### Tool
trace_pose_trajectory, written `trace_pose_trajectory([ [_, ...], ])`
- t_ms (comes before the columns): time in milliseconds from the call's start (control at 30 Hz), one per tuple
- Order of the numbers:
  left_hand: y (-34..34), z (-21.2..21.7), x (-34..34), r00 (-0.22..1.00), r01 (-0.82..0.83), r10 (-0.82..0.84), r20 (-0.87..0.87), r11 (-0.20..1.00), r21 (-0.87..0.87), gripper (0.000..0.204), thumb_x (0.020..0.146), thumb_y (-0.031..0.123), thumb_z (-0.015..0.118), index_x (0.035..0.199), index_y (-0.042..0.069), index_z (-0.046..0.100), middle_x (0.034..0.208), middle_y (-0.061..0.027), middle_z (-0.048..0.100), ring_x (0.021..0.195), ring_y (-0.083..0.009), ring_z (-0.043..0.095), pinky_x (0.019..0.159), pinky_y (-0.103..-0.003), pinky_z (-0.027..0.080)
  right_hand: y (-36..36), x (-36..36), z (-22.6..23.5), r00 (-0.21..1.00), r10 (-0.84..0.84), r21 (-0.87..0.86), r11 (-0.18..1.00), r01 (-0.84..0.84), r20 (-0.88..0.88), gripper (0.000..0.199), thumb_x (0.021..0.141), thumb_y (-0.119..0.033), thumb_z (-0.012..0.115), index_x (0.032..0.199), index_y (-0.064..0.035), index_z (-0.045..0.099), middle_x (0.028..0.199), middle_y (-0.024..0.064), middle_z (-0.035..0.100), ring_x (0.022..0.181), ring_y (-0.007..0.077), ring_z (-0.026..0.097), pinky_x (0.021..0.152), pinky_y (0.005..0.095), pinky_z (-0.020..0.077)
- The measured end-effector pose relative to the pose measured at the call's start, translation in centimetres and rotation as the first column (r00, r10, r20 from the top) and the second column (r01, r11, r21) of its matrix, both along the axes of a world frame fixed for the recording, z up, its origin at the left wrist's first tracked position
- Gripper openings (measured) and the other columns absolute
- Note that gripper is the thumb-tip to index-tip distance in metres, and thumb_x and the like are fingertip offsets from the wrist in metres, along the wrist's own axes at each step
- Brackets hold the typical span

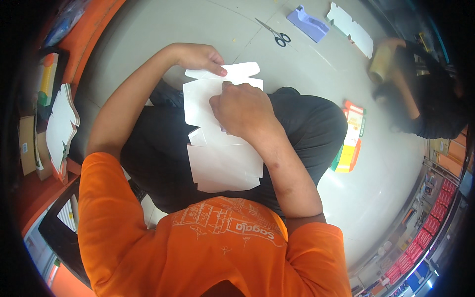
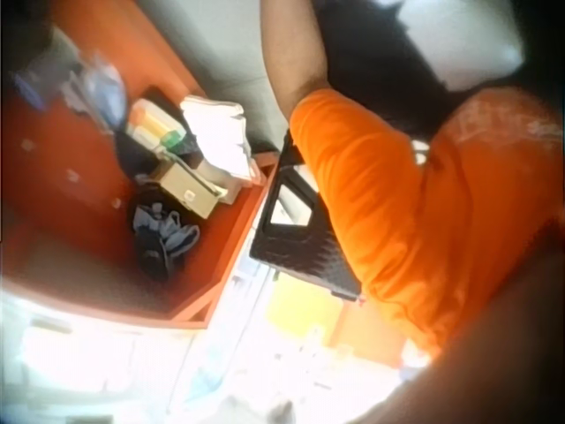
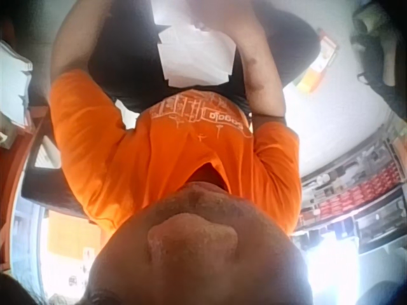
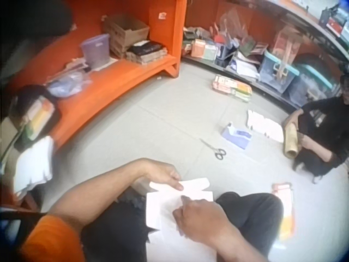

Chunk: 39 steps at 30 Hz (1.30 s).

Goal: The person sits on the floor and assembles white paper boxes by folding the flaps and securing them with clear adhesive tape. They use scissors to cut the tape and handle multiple flat paper pieces, stacking the finished boxes.

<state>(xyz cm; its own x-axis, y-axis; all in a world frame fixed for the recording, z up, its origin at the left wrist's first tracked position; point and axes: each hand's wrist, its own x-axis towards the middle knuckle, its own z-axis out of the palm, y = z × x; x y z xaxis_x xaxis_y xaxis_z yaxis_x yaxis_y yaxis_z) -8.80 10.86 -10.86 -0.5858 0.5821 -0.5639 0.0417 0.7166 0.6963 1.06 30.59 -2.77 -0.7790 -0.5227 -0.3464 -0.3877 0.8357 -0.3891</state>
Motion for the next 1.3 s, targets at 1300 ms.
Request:
trace_pose_trajectory([
  [1300, 9.8, 1.9, 20.1, 0.367, -0.627, 0.834, -0.412, 0.55, 0.552, 0.042, 0.07, 0.013, 0.087, 0.096, 0.003, 0.056, 0.11, -0.0158, 0.054, 0.103, -0.029, 0.058, 0.087, -0.037, 0.047, 11.2, -27.6, -21.9, 0.965, 0.073, 0.346, 0.938, 0.02, -0.253, 0.039, 0.089, -0.024, 0.068, 0.119, -0.0029, 0.056, 0.118, 0.0164, 0.065, 0.108, 0.035, 0.065, 0.087, 0.0467, 0.0542],
])
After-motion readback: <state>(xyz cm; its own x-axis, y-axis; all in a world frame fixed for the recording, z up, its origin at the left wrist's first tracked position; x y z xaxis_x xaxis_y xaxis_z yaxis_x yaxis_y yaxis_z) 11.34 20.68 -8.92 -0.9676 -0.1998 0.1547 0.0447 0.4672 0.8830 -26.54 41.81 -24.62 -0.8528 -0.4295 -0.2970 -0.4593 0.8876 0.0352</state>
